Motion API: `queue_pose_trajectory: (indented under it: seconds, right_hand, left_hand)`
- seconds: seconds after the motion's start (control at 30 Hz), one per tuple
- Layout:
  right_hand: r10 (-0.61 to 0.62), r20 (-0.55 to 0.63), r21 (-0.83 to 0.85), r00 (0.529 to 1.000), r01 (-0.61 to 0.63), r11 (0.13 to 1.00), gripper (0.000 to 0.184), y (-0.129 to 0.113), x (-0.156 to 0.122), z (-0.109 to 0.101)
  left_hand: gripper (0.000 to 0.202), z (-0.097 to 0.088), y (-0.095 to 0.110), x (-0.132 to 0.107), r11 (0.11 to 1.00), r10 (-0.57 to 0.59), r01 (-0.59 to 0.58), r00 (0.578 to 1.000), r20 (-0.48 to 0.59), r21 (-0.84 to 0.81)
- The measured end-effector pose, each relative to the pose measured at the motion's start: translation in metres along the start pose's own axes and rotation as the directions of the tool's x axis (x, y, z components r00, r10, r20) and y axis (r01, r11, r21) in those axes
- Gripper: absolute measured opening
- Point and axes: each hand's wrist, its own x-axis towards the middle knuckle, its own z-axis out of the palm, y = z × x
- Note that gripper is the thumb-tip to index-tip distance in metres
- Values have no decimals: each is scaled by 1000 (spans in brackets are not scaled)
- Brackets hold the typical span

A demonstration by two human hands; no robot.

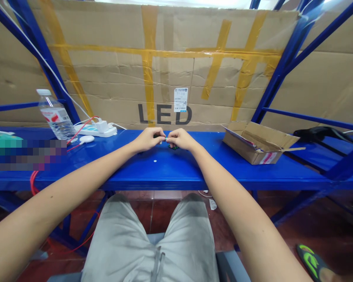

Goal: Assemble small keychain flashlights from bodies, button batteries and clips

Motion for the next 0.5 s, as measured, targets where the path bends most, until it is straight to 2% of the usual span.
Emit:
queue_pose_trajectory:
  seconds: [0.33,0.5]
  right_hand:
    - [34,-24,123,999,-31,992,24,2,0,0]
    - [21,-28,126,999,-17,992,35,6,5,-4]
  left_hand:
    - [11,0,5,0,995,47,-42,997,-56,92]
    - [5,5,3,5,1000,19,-18,996,-92,11]
